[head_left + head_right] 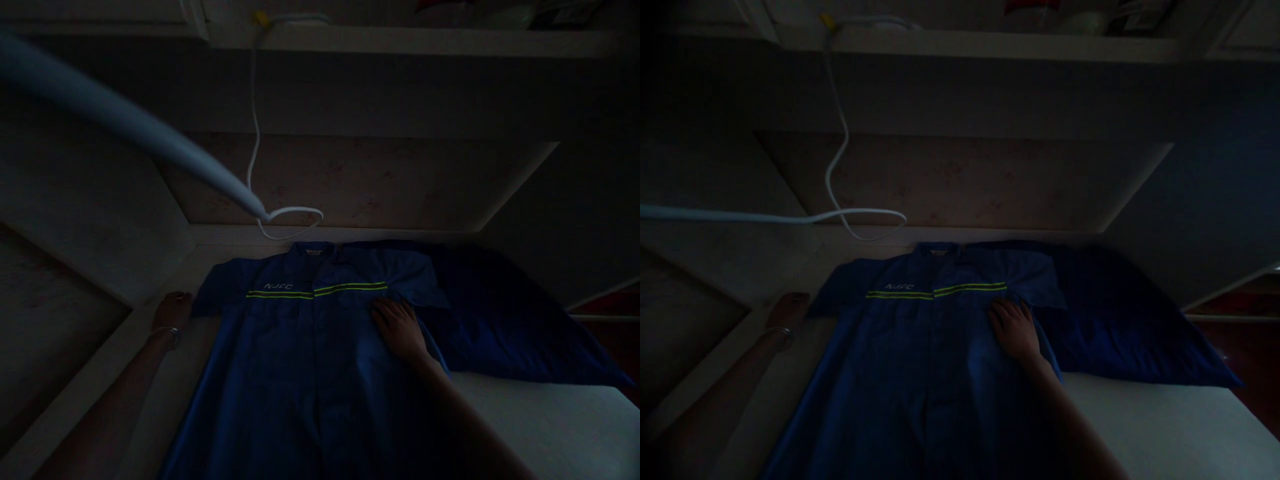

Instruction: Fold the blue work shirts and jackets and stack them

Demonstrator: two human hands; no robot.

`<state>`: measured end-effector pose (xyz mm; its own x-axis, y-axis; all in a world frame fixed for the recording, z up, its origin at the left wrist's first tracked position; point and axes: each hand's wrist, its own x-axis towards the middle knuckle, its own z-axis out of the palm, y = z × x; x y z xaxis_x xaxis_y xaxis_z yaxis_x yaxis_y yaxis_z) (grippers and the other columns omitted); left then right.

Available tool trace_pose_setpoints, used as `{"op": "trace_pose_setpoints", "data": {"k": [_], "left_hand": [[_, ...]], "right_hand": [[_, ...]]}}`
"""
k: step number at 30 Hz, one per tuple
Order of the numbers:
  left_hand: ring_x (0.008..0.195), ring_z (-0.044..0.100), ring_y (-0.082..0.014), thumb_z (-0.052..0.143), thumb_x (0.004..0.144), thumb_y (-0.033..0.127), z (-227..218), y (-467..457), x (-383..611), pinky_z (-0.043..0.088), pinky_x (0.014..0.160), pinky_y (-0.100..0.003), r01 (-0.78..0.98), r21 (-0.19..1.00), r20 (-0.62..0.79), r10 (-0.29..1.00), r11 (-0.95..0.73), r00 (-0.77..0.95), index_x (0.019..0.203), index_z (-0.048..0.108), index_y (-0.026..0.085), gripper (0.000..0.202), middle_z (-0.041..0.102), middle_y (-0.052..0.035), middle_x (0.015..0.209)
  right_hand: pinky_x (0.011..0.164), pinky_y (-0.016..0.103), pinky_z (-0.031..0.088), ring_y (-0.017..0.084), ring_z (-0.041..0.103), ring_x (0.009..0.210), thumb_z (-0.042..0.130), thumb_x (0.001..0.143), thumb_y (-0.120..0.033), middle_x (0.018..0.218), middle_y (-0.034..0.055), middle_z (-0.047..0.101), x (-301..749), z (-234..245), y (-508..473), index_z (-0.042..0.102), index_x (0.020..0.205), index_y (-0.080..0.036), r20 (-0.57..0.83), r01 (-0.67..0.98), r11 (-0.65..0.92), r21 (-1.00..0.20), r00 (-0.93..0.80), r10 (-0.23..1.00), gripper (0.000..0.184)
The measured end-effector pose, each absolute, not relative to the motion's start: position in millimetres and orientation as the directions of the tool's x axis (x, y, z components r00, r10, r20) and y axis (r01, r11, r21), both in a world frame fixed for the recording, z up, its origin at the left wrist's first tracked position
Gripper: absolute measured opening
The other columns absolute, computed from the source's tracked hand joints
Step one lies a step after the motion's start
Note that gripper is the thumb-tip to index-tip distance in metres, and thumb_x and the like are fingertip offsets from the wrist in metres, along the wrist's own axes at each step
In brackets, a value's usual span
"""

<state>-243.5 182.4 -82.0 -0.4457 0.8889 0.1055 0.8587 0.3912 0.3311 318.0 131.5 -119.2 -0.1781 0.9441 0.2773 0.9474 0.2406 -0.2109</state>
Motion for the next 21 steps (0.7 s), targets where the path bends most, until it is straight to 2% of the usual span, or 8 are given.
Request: {"op": "trace_pose_setpoints", "data": {"k": [3, 5, 8, 11, 14, 17, 19, 21], "left_hand": [[0.115, 0.059, -0.0336, 0.038, 0.093, 0.043, -84, 197, -225, 0.048, 0.094, -0.046, 0.904, 0.289, 0.188, 0.908, 0.315, -0.376, 0.123, 0.057, 0.000, 0.056, 0.062, -0.0251, 0.125], [0.129, 0.049, -0.0323, 0.036, 0.094, 0.043, -85, 206, -203, 0.040, 0.107, -0.046, 0.952, 0.242, 0.244, 0.937, 0.189, -0.248, 0.131, 0.053, 0.007, 0.055, 0.053, -0.0213, 0.139], [0.136, 0.044, -0.0235, 0.032, 0.096, 0.042, -88, 221, -161, 0.031, 0.116, -0.037, 0.983, 0.175, 0.254, 0.967, -0.049, 0.003, 0.137, 0.052, 0.017, 0.052, 0.047, -0.0101, 0.149], [0.138, 0.042, -0.0207, 0.028, 0.097, 0.045, -97, 237, -125, 0.028, 0.118, -0.033, 0.972, 0.142, 0.217, 0.964, -0.186, 0.153, 0.141, 0.049, 0.018, 0.056, 0.043, -0.0070, 0.154], [0.141, 0.038, -0.0250, 0.028, 0.097, 0.047, -111, 250, -109, 0.027, 0.119, -0.043, 0.971, 0.131, 0.164, 0.971, -0.198, 0.175, 0.143, 0.047, 0.018, 0.058, 0.040, -0.0089, 0.156], [0.143, 0.036, -0.0312, 0.029, 0.095, 0.047, -124, 254, -113, 0.024, 0.117, -0.058, 0.982, 0.131, 0.090, 0.988, -0.134, 0.122, 0.143, 0.049, 0.021, 0.058, 0.040, -0.0097, 0.155], [0.144, 0.034, -0.0320, 0.027, 0.095, 0.048, -131, 253, -122, 0.023, 0.115, -0.062, 0.987, 0.133, 0.047, 0.995, -0.092, 0.086, 0.145, 0.045, 0.023, 0.059, 0.039, -0.0089, 0.156], [0.147, 0.029, -0.0307, 0.023, 0.095, 0.052, -134, 250, -133, 0.021, 0.116, -0.063, 0.989, 0.140, 0.002, 0.999, -0.052, 0.052, 0.150, 0.037, 0.026, 0.063, 0.033, -0.0065, 0.159]], "right_hand": [[0.115, 0.054, 0.024, 0.025, 0.053, 0.126, 0.036, 0.102, -0.043, 0.136, 0.0053, 0.061, 319, -122, 132, 0.060, 0.127, -0.026, 0.289, 0.947, 0.246, -0.205, -0.181, 0.940, 0.039], [0.115, 0.054, 0.025, 0.024, 0.054, 0.126, 0.037, 0.102, -0.043, 0.134, 0.0054, 0.062, 320, -124, 132, 0.061, 0.125, -0.025, 0.302, 0.945, 0.259, -0.201, -0.191, 0.934, 0.038], [0.114, 0.056, 0.024, 0.025, 0.055, 0.125, 0.038, 0.102, -0.042, 0.133, 0.0051, 0.062, 318, -125, 132, 0.061, 0.125, -0.025, 0.308, 0.944, 0.262, -0.201, -0.193, 0.932, 0.037], [0.113, 0.062, 0.021, 0.026, 0.057, 0.120, 0.039, 0.102, -0.038, 0.128, 0.0060, 0.065, 309, -115, 134, 0.062, 0.122, -0.025, 0.320, 0.961, 0.212, -0.180, -0.146, 0.936, 0.033], [0.115, 0.060, 0.019, 0.027, 0.056, 0.121, 0.039, 0.101, -0.034, 0.129, 0.0079, 0.064, 297, -94, 148, 0.063, 0.121, -0.024, 0.383, 0.972, 0.188, -0.140, -0.122, 0.916, 0.032], [0.114, 0.051, 0.028, 0.026, 0.050, 0.128, 0.036, 0.101, -0.036, 0.140, 0.0083, 0.056, 294, -76, 181, 0.059, 0.128, -0.023, 0.403, 0.972, 0.194, -0.133, -0.126, 0.907, 0.038], [0.114, 0.050, 0.031, 0.027, 0.045, 0.134, 0.034, 0.102, -0.039, 0.148, 0.0083, 0.049, 305, -71, 207, 0.053, 0.137, -0.023, 0.350, 0.979, 0.166, -0.120, -0.114, 0.930, 0.043], [0.114, 0.057, 0.026, 0.029, 0.037, 0.140, 0.032, 0.102, -0.038, 0.153, 0.0081, 0.042, 329, -74, 229, 0.047, 0.143, -0.023, 0.229, 0.991, 0.103, -0.080, -0.082, 0.970, 0.047]]}}
